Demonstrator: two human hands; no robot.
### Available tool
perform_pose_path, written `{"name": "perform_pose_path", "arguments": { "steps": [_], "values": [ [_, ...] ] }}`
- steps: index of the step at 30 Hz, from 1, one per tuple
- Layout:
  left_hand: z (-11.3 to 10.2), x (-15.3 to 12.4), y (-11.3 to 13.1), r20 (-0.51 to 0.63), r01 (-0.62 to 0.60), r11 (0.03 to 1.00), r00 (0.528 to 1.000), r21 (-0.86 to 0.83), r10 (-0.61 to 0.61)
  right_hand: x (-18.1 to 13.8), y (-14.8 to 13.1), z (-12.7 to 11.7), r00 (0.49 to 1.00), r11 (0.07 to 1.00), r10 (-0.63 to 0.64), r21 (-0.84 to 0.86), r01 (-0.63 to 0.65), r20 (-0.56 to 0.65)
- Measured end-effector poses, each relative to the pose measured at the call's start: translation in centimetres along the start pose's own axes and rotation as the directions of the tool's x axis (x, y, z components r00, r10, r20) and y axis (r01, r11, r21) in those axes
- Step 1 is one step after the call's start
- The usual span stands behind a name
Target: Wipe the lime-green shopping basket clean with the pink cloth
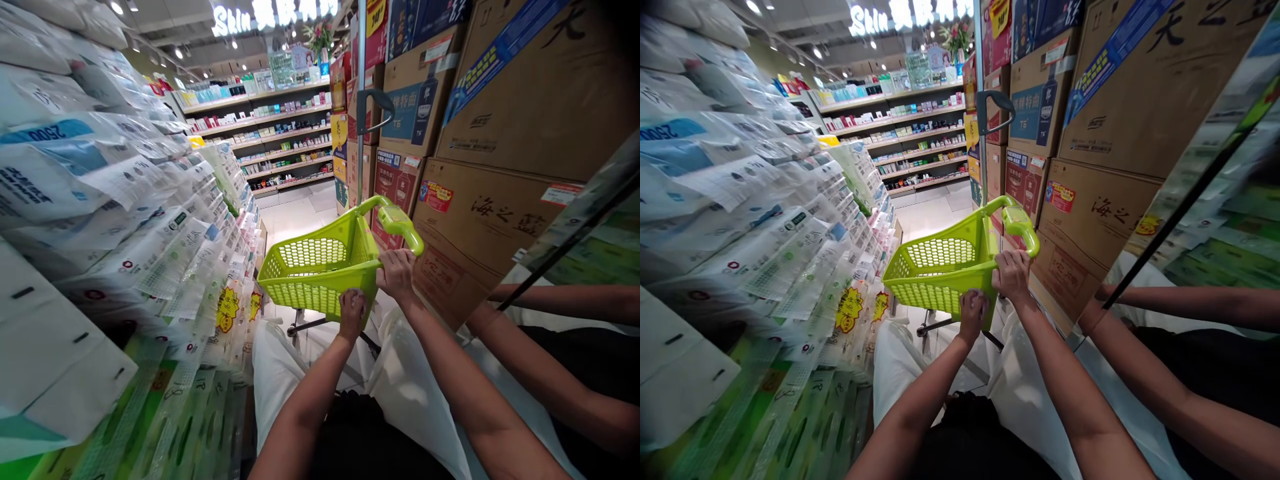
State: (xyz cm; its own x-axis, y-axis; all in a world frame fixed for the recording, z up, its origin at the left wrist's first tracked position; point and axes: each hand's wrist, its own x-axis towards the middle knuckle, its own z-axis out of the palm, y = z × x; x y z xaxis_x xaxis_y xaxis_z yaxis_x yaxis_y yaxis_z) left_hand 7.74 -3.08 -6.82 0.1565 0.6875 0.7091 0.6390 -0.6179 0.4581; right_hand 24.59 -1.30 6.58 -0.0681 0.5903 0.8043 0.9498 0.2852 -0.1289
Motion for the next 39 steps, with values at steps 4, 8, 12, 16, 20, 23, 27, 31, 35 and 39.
{"name": "perform_pose_path", "arguments": {
  "steps": [4, 8, 12, 16, 20, 23, 27, 31, 35, 39],
  "values": [
    [-2.9, -0.7, -3.8, 0.074, -0.045, 0.999, 0.996, 0.018, 0.043, 0.0, 0.3, 0.0, 1.000, 1.000, -0.020, -0.002, 0.020, -0.009],
    [-5.6, 2.1, -6.2, -0.200, 0.158, 0.987, 0.968, 0.035, -0.148, -0.1, 0.6, 0.2, 1.000, 1.000, -0.010, 0.011, 0.010, -0.016],
    [-6.4, 1.5, -6.8, -0.162, 0.191, 0.979, 0.971, 0.077, -0.177, -0.1, 0.8, 0.4, 0.999, 1.000, 0.000, 0.024, 0.001, -0.032],
    [-7.1, 0.7, -7.5, -0.148, 0.114, 0.986, 0.984, 0.121, -0.096, 0.0, 1.6, 0.8, 0.999, 1.000, -0.014, 0.021, 0.015, -0.051],
    [-8.7, 3.0, -8.8, -0.354, 0.131, 0.979, 0.933, 0.155, -0.069, 0.1, 3.5, 1.4, 0.998, 0.999, 0.006, 0.051, -0.003, -0.068],
    [-9.4, 2.6, -9.7, -0.292, 0.088, 0.980, 0.956, 0.179, -0.033, 0.4, 4.7, 1.6, 0.993, 0.997, 0.077, 0.034, -0.074, -0.086],
    [-9.0, -0.9, -10.2, -0.124, 0.029, 0.983, 0.992, 0.184, -0.006, 0.6, 3.6, 1.6, 0.980, 0.984, 0.154, -0.066, -0.163, -0.124],
    [-8.3, -1.3, -10.1, -0.231, 0.093, 0.988, 0.971, 0.120, -0.063, -0.6, -1.1, 3.0, 0.997, 0.997, -0.059, -0.037, 0.060, 0.045],
    [-8.6, -0.6, -10.7, -0.270, 0.111, 0.979, 0.961, 0.169, -0.062, -3.0, -5.2, 5.4, 0.980, 0.988, -0.156, 0.024, 0.154, 0.123],
    [-9.8, -2.2, -12.3, -0.119, 0.052, 0.967, 0.993, 0.249, -0.022, -4.2, -5.5, 6.9, 0.978, 0.987, -0.158, 0.020, 0.157, 0.133]
  ]
}}
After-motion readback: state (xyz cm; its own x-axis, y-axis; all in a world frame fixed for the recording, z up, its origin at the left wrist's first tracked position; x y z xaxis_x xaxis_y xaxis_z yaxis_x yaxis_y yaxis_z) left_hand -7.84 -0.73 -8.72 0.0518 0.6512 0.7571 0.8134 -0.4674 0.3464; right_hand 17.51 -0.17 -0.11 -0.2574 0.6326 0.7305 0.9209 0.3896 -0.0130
